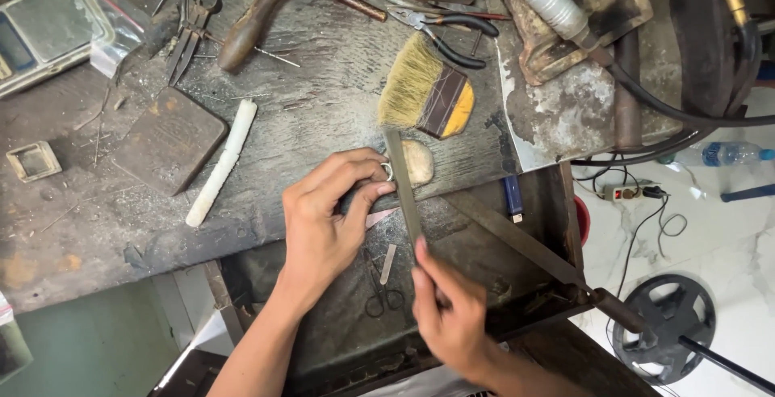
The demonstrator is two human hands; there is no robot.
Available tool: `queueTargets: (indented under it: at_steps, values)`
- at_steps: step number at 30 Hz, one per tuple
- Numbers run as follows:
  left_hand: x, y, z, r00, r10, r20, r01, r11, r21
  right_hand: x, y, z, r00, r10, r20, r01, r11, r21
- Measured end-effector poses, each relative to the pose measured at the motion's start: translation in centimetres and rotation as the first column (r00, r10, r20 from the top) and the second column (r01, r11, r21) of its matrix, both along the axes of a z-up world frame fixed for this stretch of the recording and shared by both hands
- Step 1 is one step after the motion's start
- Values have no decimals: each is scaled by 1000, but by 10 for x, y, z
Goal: Filing a metal ring to smooth its surface and then inspecting it at a jewelry workshop.
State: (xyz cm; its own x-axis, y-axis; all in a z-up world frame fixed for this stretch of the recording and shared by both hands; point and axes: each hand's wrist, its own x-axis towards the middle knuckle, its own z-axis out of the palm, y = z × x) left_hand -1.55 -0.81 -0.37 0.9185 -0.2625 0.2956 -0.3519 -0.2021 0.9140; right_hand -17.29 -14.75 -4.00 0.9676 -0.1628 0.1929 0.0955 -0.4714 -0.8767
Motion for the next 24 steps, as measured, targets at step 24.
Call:
queueTargets:
  at_steps: [24]
  values:
    - [-1,0,3,999,-9,50,8,1000,21,84,-10,36,989,111,93,-90,975,-202]
